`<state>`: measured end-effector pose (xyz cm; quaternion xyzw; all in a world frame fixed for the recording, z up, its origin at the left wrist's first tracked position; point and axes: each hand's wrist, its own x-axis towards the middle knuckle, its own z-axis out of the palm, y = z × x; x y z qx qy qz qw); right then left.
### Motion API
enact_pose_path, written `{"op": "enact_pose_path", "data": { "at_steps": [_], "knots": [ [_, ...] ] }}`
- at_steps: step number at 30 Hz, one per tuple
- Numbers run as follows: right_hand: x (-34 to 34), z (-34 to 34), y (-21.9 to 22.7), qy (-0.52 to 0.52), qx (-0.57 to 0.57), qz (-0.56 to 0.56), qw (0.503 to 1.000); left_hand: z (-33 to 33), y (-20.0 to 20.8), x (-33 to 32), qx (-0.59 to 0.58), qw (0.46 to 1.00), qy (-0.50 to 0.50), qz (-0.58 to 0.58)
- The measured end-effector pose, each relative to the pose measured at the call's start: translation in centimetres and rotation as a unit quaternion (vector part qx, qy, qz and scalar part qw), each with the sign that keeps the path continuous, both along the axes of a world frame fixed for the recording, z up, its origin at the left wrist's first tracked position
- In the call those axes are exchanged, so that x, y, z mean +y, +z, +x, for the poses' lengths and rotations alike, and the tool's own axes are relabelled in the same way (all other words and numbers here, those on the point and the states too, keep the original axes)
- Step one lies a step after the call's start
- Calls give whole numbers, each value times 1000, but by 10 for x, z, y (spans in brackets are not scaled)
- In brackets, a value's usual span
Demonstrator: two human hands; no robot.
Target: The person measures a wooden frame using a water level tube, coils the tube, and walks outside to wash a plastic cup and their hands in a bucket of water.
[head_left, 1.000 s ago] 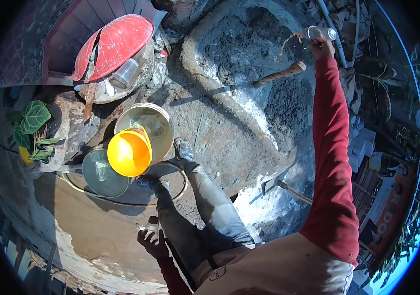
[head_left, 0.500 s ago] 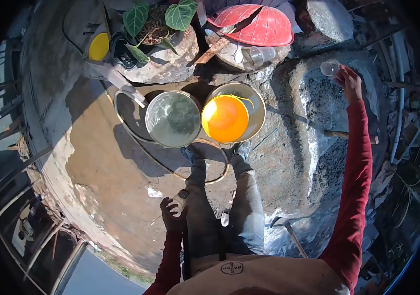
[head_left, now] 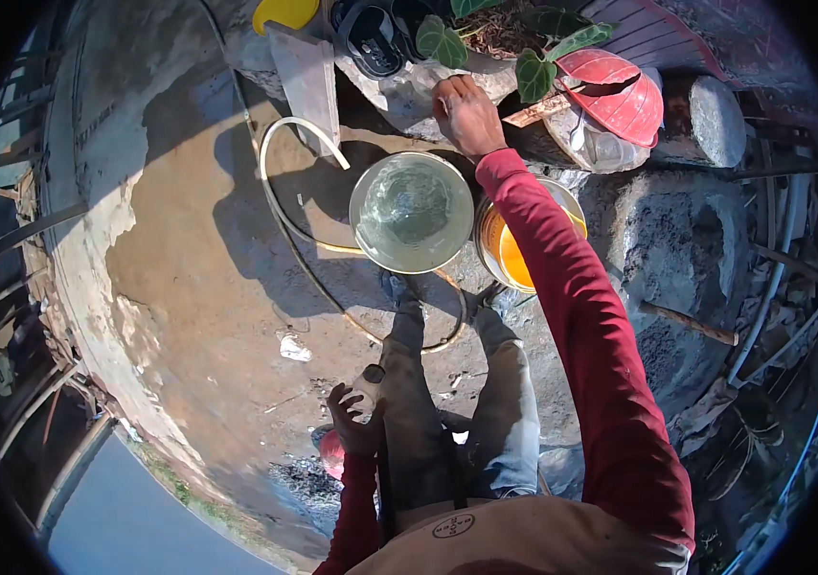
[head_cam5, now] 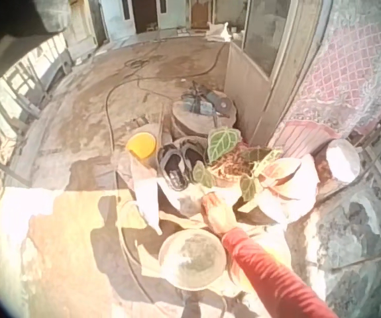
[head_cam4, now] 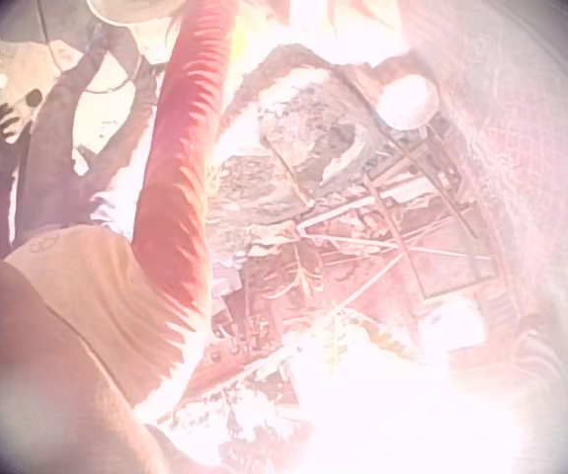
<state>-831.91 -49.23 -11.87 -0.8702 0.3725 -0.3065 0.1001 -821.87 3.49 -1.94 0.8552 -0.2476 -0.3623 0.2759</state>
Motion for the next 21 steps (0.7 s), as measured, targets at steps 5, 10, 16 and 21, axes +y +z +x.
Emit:
{"op": "enact_pose_path", "data": {
  "at_steps": [5, 10, 16, 21],
  "knots": [
    [-21, 13, -2, -56, 68, -11, 996, 35, -16, 5, -2, 1000, 16, -7],
    [-6, 13, 10, -87, 163, 34, 982, 64, -31, -28, -1, 1000, 6, -11],
    [78, 7, -2, -164, 27, 9, 986, 80, -75, -124, -23, 990, -84, -112],
    [211, 3, -45, 37, 71, 403, 912, 82, -124, -206, -39, 972, -172, -152]
  ]
}}
